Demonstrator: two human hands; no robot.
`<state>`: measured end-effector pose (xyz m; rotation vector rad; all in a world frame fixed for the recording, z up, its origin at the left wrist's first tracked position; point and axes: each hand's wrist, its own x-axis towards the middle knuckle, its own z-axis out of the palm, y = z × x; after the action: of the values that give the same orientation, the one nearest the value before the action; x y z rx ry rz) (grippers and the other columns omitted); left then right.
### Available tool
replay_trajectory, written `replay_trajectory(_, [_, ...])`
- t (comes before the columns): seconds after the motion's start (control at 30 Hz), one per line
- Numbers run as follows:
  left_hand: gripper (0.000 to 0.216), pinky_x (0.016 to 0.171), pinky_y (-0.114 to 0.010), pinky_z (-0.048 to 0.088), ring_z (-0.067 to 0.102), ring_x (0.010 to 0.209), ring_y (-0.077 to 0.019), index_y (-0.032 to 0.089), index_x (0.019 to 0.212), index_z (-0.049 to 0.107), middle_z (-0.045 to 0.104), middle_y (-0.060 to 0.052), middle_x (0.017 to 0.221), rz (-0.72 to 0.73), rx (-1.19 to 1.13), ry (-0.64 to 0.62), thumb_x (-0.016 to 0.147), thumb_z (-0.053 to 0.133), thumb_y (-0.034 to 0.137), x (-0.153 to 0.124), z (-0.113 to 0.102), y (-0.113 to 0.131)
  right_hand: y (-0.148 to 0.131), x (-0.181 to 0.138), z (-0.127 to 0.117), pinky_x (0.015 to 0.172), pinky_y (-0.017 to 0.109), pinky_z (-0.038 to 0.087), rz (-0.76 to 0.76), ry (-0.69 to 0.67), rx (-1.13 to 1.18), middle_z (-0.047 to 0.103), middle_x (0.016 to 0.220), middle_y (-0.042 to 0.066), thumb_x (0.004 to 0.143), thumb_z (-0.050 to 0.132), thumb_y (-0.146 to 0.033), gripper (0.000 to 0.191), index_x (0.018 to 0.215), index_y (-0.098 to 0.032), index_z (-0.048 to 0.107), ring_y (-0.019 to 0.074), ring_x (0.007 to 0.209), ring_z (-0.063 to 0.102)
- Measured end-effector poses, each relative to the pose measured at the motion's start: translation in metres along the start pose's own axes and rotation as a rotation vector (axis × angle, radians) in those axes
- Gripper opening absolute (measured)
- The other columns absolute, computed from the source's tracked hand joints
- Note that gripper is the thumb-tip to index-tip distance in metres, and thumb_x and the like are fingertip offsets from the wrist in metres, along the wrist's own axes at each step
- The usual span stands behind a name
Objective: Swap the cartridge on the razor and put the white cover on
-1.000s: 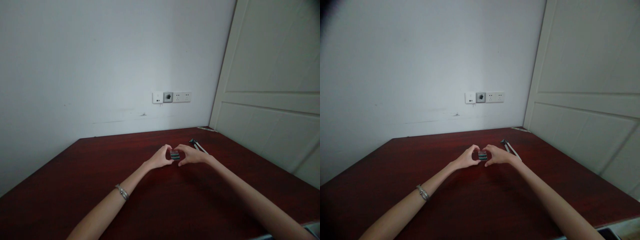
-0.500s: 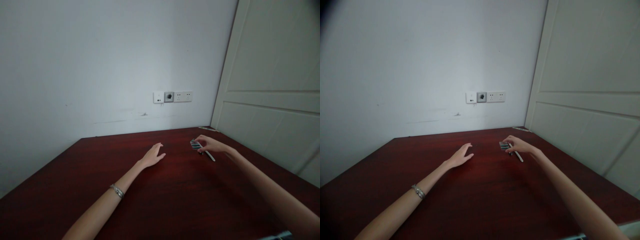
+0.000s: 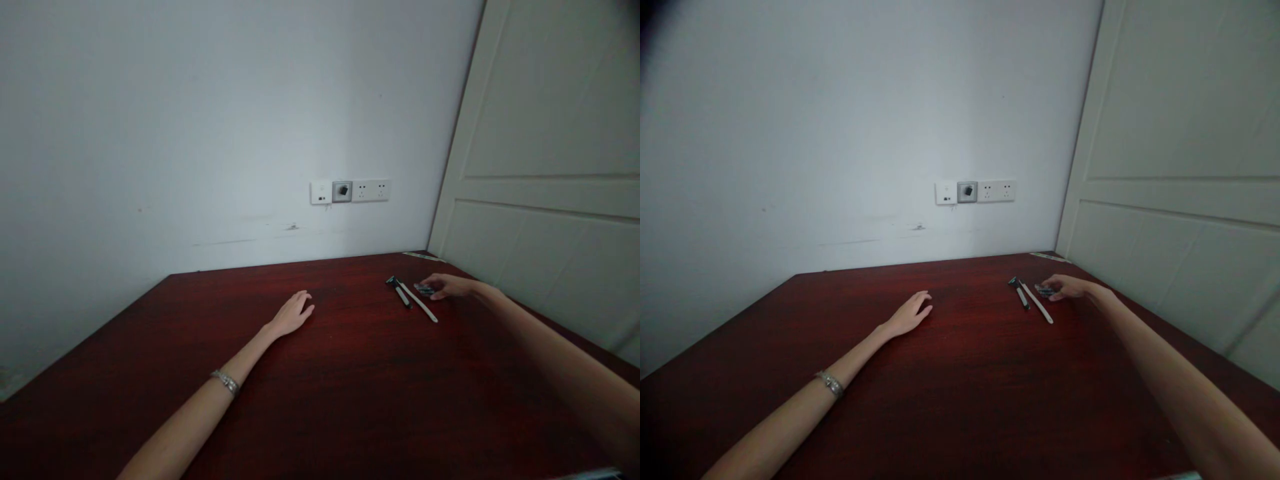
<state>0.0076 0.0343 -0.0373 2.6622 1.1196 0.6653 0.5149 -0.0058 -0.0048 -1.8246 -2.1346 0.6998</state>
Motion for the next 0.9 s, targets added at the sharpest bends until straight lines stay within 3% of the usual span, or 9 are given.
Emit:
replay_trajectory(0.27, [0.036,0.103,-0.037,0.033,0.043,0.120,-0.0221,0.018,0.113,0.048,0.046,-0.012,0.128,0.001,0.029,0.012,0.090,0.033,0.041,-0.001,0.001,0.000,0.015,0.010,0.004,0.097,0.039,0.035,-0.021,-0.041,-0.085,0.055,0.122,0.011,0.054,0.064,-0.056,0.076,0.119,-0.017,0.059,0.0317,0.111,0.049])
replay_trajectory(0.7, [0.029,0.091,-0.034,0.041,0.052,0.103,-0.0196,0.018,0.108,0.048,0.054,-0.009,0.111,-0.001,0.059,0.047,0.091,0.032,0.035,-0.005,0.000,0.004,-0.003,0.009,0.000,0.095,0.037,0.038,-0.045,-0.102,-0.140,0.063,0.109,0.012,0.053,0.067,-0.048,0.065,0.108,-0.014,0.066,0.0331,0.107,0.053])
replay_trajectory(0.8, [0.029,0.090,-0.034,0.042,0.053,0.102,-0.0194,0.018,0.108,0.048,0.055,-0.009,0.110,-0.002,0.057,0.057,0.091,0.032,0.034,-0.005,0.000,0.004,0.004,0.009,0.002,0.092,0.036,0.040,0.005,-0.054,-0.092,0.060,0.117,0.014,0.051,0.068,-0.046,0.074,0.117,-0.013,0.061,0.0325,0.108,0.053])
replay_trajectory(0.9, [0.029,0.091,-0.034,0.041,0.053,0.102,-0.0195,0.018,0.109,0.048,0.055,-0.009,0.110,-0.007,0.068,0.058,0.091,0.032,0.034,-0.005,0.001,0.003,0.006,0.007,0.000,0.078,0.035,0.048,0.121,0.016,0.047,0.051,0.128,0.016,0.054,0.067,-0.047,0.085,0.131,-0.018,0.046,0.0311,0.108,0.054])
